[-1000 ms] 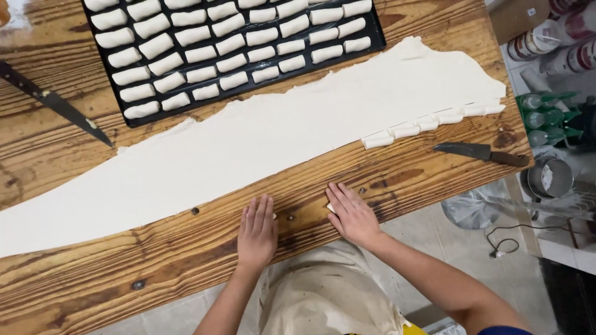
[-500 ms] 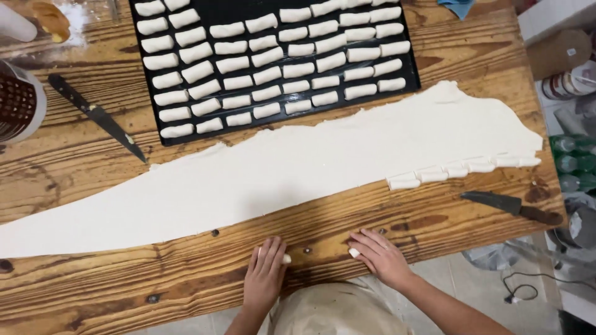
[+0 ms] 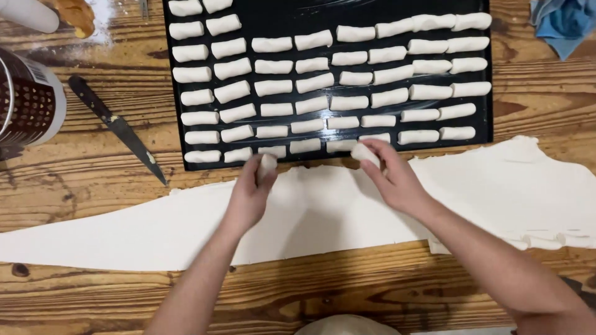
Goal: Arranging small dough pieces on a baking tray and using a dough sheeter machine to flatten dough.
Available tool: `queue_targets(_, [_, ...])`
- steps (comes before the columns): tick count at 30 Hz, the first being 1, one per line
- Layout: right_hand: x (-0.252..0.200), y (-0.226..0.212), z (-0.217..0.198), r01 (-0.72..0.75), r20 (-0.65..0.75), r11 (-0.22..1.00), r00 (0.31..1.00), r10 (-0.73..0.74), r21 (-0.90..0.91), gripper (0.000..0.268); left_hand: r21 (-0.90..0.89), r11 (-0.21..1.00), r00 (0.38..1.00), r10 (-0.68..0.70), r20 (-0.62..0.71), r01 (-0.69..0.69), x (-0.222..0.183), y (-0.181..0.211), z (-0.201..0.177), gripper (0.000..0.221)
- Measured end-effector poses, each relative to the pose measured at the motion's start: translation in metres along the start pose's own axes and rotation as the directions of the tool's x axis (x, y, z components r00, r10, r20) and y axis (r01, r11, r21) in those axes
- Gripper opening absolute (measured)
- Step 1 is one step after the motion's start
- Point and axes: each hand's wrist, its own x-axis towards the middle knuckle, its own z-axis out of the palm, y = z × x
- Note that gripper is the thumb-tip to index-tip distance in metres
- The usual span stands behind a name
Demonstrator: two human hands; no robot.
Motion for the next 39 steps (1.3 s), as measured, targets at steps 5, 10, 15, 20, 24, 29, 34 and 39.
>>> queue_targets(5, [0.084,-0.019,0.005,0.229,-0.037,0.973,0.973,-0.229,-0.012,0.032,0.213,0.949,0.957,0.263,-0.124,-0.233,0.085,0.069,-0.018,0.015])
queue_targets(10, [0.066,-0.019,0.026,0.166,0.092,0.986,0.982,-0.168,0.024,0.037,0.018,0.990,0.982,0.133,0.134,-0.137,0.057,0.079,-0.007,0.027])
queue_targets(15, [-0.049,0.006,0.059,-0.116,0.382,0.992,0.916,0.126,-0.050,0.049,0.159,0.943,0.923,0.235,0.305,-0.292,-0.039,-0.034,0.044,0.032])
queue_targets(20, [-0.119,0.104,0.108,0.483,0.016,0.761,0.848,-0.530,-0.433,0.039,0.883,0.408,0.791,0.607,-0.074,-0.231,-0.112,-0.094,0.066,0.041])
queue_targets(24, [-0.121,0.108,0.122,0.399,0.128,0.627,0.893,-0.432,-0.669,0.053,0.856,0.469,0.880,0.474,-0.038,-0.215,-0.132,-0.112,0.061,0.063])
queue_targets(29, [-0.127,0.084,0.098,0.294,0.276,0.520,0.954,-0.113,-0.802,0.061,0.882,0.463,0.976,0.218,-0.021,-0.084,-0.137,-0.120,-0.023,0.062])
queue_targets(34, [-0.173,0.100,0.086,0.125,0.153,0.575,0.988,0.000,-0.808,0.072,0.747,0.535,0.824,0.154,-0.546,0.395,-0.157,-0.200,-0.182,0.066])
queue_targets(39, [-0.247,0.135,0.063,0.013,-0.049,0.619,0.995,-0.083,-0.786,0.065,0.169,0.624,0.355,-0.186,-0.916,0.763,-0.132,-0.292,-0.289,0.076])
